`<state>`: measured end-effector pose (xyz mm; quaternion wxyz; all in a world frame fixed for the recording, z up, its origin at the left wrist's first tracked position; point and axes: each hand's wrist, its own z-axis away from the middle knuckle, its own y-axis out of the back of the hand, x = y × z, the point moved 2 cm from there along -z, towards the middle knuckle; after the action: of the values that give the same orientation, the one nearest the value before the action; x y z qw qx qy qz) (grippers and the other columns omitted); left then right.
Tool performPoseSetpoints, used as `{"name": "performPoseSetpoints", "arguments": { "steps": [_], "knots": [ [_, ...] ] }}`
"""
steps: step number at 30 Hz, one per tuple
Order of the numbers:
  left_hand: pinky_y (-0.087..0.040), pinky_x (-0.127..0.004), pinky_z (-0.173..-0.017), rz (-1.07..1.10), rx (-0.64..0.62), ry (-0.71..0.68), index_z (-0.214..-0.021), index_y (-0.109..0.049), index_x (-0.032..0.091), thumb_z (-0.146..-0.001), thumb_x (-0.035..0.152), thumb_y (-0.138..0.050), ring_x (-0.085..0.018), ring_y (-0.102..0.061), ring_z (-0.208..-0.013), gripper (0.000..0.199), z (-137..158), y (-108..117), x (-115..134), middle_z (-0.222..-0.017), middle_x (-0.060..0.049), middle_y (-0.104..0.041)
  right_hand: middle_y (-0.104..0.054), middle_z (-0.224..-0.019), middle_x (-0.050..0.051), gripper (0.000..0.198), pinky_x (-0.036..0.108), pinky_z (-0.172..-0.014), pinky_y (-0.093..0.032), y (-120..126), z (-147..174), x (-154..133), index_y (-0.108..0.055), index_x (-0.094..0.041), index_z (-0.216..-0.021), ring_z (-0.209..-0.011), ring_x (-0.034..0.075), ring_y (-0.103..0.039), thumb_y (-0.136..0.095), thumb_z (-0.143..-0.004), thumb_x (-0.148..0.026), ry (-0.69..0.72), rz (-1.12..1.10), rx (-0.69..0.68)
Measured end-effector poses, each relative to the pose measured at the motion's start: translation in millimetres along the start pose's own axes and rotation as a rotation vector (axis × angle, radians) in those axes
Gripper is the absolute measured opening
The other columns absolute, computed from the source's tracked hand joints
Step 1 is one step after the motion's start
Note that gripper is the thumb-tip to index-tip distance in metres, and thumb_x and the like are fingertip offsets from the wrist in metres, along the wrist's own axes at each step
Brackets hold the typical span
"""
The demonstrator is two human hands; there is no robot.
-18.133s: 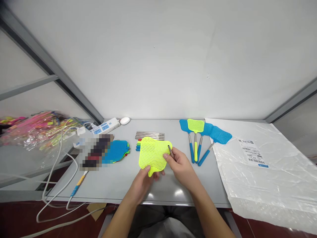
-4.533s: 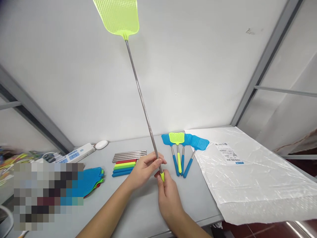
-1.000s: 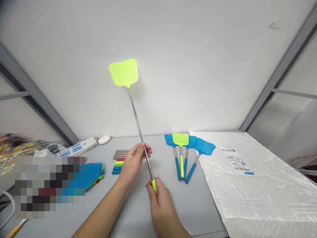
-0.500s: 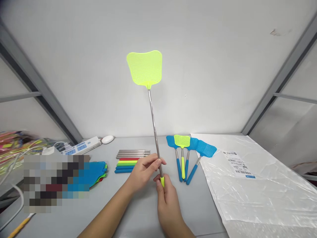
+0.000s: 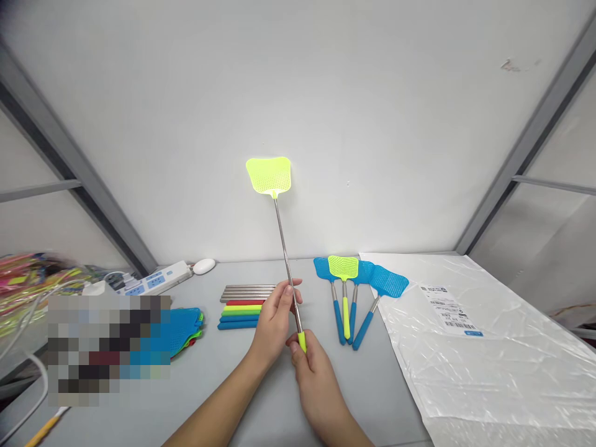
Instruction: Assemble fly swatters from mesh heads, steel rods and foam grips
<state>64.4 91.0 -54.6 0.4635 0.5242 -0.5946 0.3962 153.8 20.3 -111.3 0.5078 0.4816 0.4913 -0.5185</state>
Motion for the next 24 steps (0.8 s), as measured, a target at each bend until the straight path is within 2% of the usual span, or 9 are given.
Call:
{"name": "performPoseSetpoints", "arguments": {
  "steps": [5,10,14,20,24],
  "knots": [
    [-0.042,-0.025,-0.067,0.005,0.047,-0.003,-0.096,-0.064,0.020,-0.095,0.053,-0.042,-0.015,-0.050,-0.070,0.039,-3,2,0,-0.076,-0.001,-0.056,-0.045,-0.067,-0.003,0.033,0.025,-0.052,-0.030,-2,3,-2,-0.057,-0.022,-0.095,-0.057,0.014,-0.036,-0.044,-0.092,-0.052,0.003,0.076,0.013],
    [-0.038,-0.024,-0.064,-0.130,0.055,-0.011,-0.081,-0.065,0.020,-0.094,0.047,-0.048,-0.013,-0.047,-0.064,0.034,-6,9,1,-0.065,0.002,-0.049,-0.041,-0.069,-0.004,0.033,0.026,-0.059,-0.033,-1,4,-8,-0.053,-0.022,-0.092,-0.063,0.015,-0.038,-0.041,-0.093,-0.053,0.012,0.101,0.019],
    [-0.039,-0.024,-0.067,-0.153,-0.018,-0.094,-0.082,-0.069,0.020,-0.093,0.042,-0.052,-0.012,-0.049,-0.070,0.030,-3,8,2,-0.078,0.000,-0.053,-0.050,-0.076,0.000,0.034,0.028,-0.066,-0.037,0,6,-13,-0.054,-0.021,-0.089,-0.071,0.017,-0.044,-0.042,-0.093,-0.053,0.054,0.127,0.068],
    [-0.035,-0.022,-0.050,-0.027,-0.230,0.072,-0.085,-0.072,0.017,-0.090,0.050,-0.054,-0.012,-0.042,-0.062,0.038,4,-1,6,-0.069,0.001,-0.045,-0.055,-0.076,0.002,0.033,0.029,-0.066,-0.041,2,8,-11,-0.055,-0.021,-0.088,-0.072,0.019,-0.050,-0.046,-0.092,-0.052,0.119,0.032,0.150],
    [-0.035,-0.023,-0.053,0.021,-0.224,0.046,-0.094,-0.074,0.016,-0.086,0.053,-0.059,-0.012,-0.042,-0.062,0.040,2,2,10,-0.067,0.001,-0.046,-0.053,-0.075,0.000,0.033,0.028,-0.066,-0.041,2,7,-9,-0.054,-0.022,-0.088,-0.070,0.017,-0.049,-0.045,-0.092,-0.054,0.131,0.070,0.126]
  ]
}}
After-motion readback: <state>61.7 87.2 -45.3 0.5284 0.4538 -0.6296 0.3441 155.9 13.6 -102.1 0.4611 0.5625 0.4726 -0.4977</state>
